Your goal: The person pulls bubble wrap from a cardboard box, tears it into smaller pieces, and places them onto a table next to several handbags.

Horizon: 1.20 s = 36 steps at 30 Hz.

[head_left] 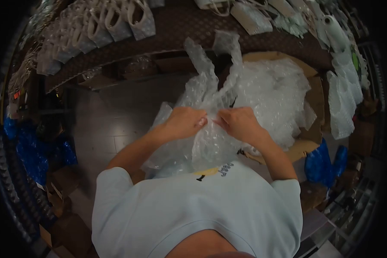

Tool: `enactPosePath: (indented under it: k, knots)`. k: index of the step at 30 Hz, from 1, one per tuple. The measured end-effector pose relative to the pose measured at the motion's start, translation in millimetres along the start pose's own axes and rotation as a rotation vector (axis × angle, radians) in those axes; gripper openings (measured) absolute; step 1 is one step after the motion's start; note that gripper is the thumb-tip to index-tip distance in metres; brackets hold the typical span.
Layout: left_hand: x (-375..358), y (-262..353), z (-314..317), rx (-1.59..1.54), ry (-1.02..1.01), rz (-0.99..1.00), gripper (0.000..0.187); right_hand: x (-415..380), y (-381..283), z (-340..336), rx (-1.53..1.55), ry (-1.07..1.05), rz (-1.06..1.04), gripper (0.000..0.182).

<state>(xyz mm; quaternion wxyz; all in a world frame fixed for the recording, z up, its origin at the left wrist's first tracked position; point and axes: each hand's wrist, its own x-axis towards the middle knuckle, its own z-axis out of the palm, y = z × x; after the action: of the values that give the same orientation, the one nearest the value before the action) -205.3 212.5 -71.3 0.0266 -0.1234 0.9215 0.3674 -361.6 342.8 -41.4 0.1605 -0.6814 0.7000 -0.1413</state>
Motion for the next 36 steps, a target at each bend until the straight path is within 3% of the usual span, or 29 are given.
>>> enactPosePath:
  k: [2,4,6,7,8,9,10,11,12,13,14,15,16,17,19,21,23,24,27,29,31,35,36]
  knots:
    - [-2,-4,5,0.087,0.034,-0.113,0.015,6,-5,16,0.061,0.035,-0.022,0.013]
    - [3,-53,18,0.159,0.124,-0.259,0.015,4,-14,28,0.537,-0.156,-0.014,0.011]
    - [3,-105,30,0.207,0.249,-0.504,0.015,-9,-48,24,0.945,-0.408,-0.381,0.016]
    - [-10,-141,18,0.240,0.308,-0.609,0.015,-8,-49,-4,0.991,-0.332,-0.379,0.014]
    - [-27,-177,3,0.260,0.338,-0.691,0.017,-15,-35,-30,1.039,-0.244,-0.370,0.012]
    - [-48,-204,-13,0.269,0.360,-0.769,0.020,-41,26,-19,0.951,0.184,-0.136,0.012]
    - [-78,-218,-37,0.432,0.356,-0.614,0.020,-57,73,-34,1.045,0.459,0.381,0.017]
    - [-99,-217,-57,0.587,0.351,-0.458,0.020,-61,106,-69,0.638,0.796,0.571,0.024]
    - [-101,-197,-72,0.587,0.354,-0.456,0.020,-73,129,-89,0.278,1.022,0.704,0.026]
    - [-102,-168,-90,0.261,0.452,-0.542,0.018,-80,145,-101,0.256,1.143,0.803,0.024]
    - [-100,-140,-98,-0.077,0.520,-0.617,0.016,-64,131,-103,0.023,1.150,0.699,0.021]
    - [-89,-116,-99,-0.080,0.482,-0.603,0.016,-38,106,-99,-0.211,1.140,0.603,0.018]
    - [-73,-91,-93,-0.167,0.469,-0.476,0.013,-11,83,-82,-0.075,1.034,0.413,0.010]
    - [-60,-70,-86,-0.258,0.443,-0.349,0.012,17,46,-66,-0.110,0.882,0.400,0.008]
    - [-41,-37,-73,-0.324,0.325,-0.295,0.012,57,-7,-20,0.207,0.699,0.078,0.010]
    - [-30,-32,-62,-0.390,0.226,-0.267,0.012,83,-50,21,0.252,0.646,-0.149,0.008]
    - [-19,-43,-47,-0.593,0.358,0.103,0.013,90,-65,38,0.286,0.674,-0.065,0.011]
    - [-19,-46,-45,-0.594,0.341,0.105,0.013,86,-62,39,0.287,0.681,-0.049,0.011]
    - [-28,-43,-45,-0.453,0.161,0.030,0.012,71,-50,39,0.290,0.622,-0.110,0.016]
    - [-28,-33,-55,-0.594,0.064,-0.263,0.010,58,-27,28,0.130,0.642,-0.138,0.023]
    - [-30,-42,-61,-0.628,0.087,-0.277,0.009,42,12,21,0.003,0.605,-0.079,0.032]
    - [-40,-54,-79,-0.729,0.224,-0.258,0.015,11,75,3,-0.032,0.770,0.012,0.036]
    - [-46,-58,-87,-0.725,0.232,-0.263,0.015,-1,94,1,0.081,0.818,0.162,0.037]
